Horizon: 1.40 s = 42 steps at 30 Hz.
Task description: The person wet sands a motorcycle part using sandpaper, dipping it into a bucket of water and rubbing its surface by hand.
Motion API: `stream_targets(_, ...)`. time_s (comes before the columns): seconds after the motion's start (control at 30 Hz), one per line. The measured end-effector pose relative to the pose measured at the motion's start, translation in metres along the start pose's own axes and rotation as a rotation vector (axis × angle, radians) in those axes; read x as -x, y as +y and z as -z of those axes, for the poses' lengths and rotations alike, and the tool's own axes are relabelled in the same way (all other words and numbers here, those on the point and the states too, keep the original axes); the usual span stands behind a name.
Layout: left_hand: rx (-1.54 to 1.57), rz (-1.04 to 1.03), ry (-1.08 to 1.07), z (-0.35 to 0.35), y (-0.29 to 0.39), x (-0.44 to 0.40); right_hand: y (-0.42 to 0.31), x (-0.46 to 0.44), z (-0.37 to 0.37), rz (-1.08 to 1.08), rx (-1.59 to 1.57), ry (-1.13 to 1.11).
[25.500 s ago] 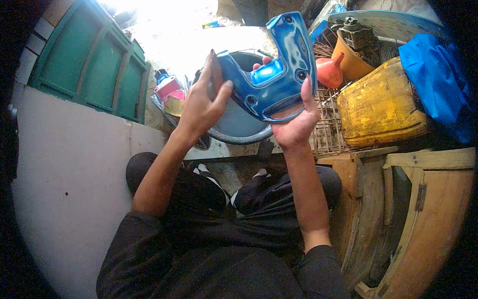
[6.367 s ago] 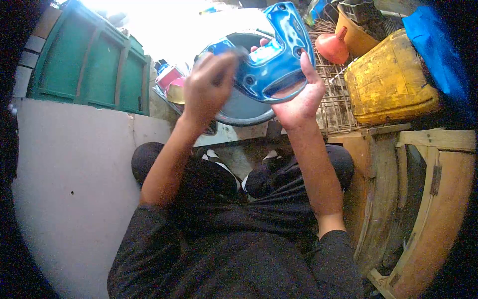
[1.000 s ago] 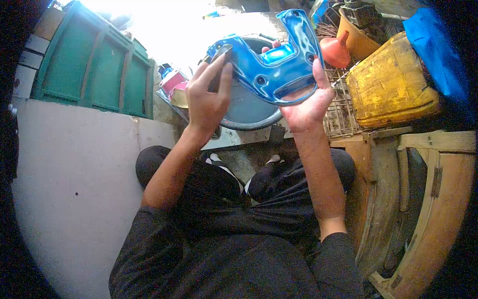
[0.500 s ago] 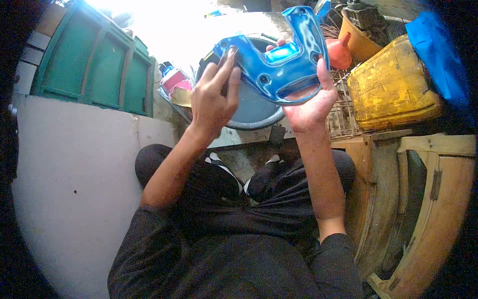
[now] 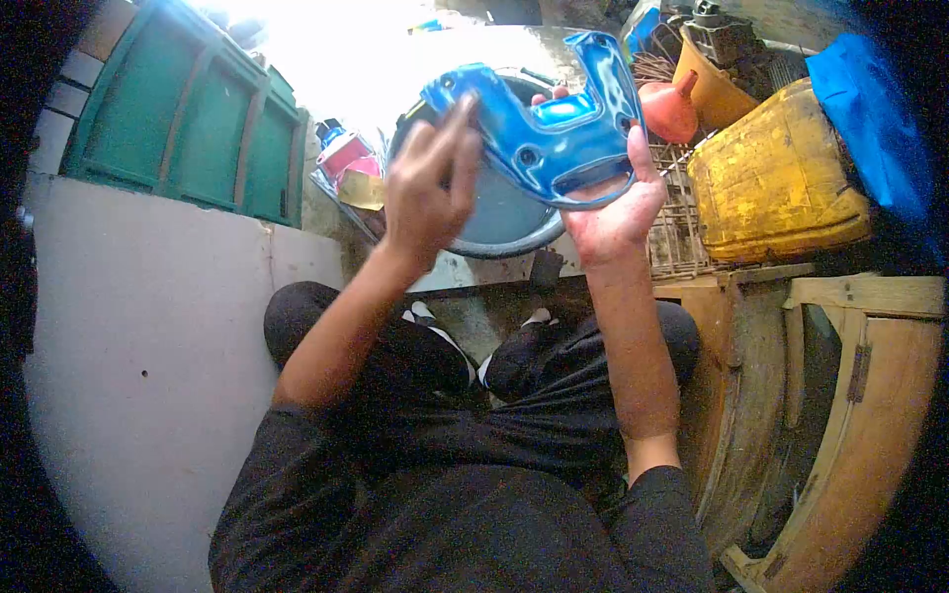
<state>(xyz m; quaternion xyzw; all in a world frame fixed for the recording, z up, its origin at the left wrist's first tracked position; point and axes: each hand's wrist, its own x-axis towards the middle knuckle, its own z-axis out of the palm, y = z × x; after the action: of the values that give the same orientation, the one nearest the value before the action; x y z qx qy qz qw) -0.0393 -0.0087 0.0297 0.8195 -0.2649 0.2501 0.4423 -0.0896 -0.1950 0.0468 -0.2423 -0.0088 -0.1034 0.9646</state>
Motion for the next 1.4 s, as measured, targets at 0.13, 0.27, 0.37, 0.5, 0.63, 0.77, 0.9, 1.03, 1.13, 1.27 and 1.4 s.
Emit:
stream_targets(0.13, 0.104, 0.076, 0.112, -0.007, -0.020, -0.012, -0.002, 0.002, 0.001, -0.033, -0.060, 0.015)
stream_targets(0.27, 0.190, -0.074, -0.062, -0.006, 0.006, 0.006, -0.004, -0.003, 0.021, -0.098, -0.249, -0.058)
stream_targets(0.37, 0.339, 0.384, 0.098, -0.011, -0.032, -0.018, -0.005, 0.003, 0.001, -0.051, -0.025, 0.045)
stream_targets(0.5, 0.305, -0.253, -0.045, -0.015, 0.004, 0.011, -0.004, -0.004, 0.022, -0.171, -0.432, -0.149)
stream_targets(0.63, 0.251, 0.031, 0.008, -0.011, -0.002, -0.005, -0.010, 0.000, 0.017, -0.206, -0.417, -0.136)
stream_targets(0.77, 0.319, -0.277, -0.170, -0.014, 0.004, 0.011, -0.001, -0.004, 0.029, -0.204, -0.495, -0.226)
stream_targets(0.9, 0.159, -0.075, -0.051, -0.007, -0.019, -0.011, -0.006, 0.000, 0.026, -0.254, -0.575, -0.251)
stream_targets(1.03, 0.300, 0.055, -0.018, -0.005, -0.013, -0.009, -0.003, -0.003, 0.020, -0.198, -0.457, -0.182)
stream_targets(1.13, 0.288, -0.107, -0.316, 0.004, 0.007, -0.003, -0.005, -0.005, 0.013, -0.156, -0.340, -0.123)
stream_targets(1.27, 0.265, 0.088, -0.019, -0.008, -0.029, -0.017, -0.009, 0.001, -0.004, -0.029, -0.112, 0.001)
stream_targets(1.4, 0.273, -0.124, -0.217, 0.003, -0.003, -0.008, -0.006, -0.002, -0.005, -0.011, -0.119, -0.019)
